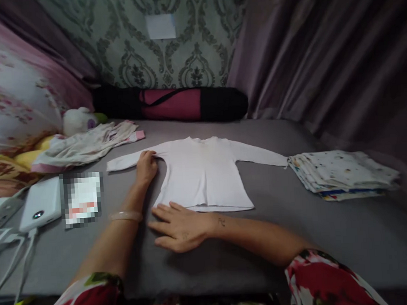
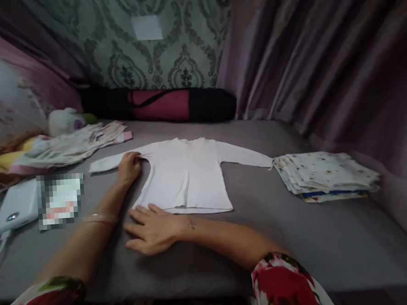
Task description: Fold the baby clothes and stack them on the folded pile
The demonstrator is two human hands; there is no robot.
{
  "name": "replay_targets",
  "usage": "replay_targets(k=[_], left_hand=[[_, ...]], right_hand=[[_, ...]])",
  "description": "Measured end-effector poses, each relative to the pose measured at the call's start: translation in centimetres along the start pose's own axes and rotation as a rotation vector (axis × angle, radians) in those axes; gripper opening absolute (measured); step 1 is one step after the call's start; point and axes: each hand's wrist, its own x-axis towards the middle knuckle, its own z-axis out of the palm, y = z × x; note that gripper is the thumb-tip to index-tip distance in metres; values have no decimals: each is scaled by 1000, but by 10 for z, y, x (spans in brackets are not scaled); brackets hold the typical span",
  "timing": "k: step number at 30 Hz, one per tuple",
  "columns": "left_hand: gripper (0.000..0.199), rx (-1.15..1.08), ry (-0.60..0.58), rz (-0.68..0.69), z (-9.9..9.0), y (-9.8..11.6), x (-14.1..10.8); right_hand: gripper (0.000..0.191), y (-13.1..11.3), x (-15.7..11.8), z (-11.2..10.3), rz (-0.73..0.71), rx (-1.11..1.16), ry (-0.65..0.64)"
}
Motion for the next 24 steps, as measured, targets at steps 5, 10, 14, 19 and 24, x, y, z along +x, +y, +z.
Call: replay_targets(k=[5,10,14,19,24], left_hand=[[26,69,-61,25,-16,5,-4],[24,70,-216,92,-11,52,-17],[24,-63,-526,390,13,130,-46],[26,-46,-748,572,41,208,-86],[37,12,-646,520,59,217,-103]], right_hand=[[35,37,-60,-61,40,289,133],[33,137,-124,-111,630,-110,689],[37,180,-145,-112,828,-306,630],[37,184,-145,-101,823,-406,617],[35,183,-150,-101,766,-439,612]])
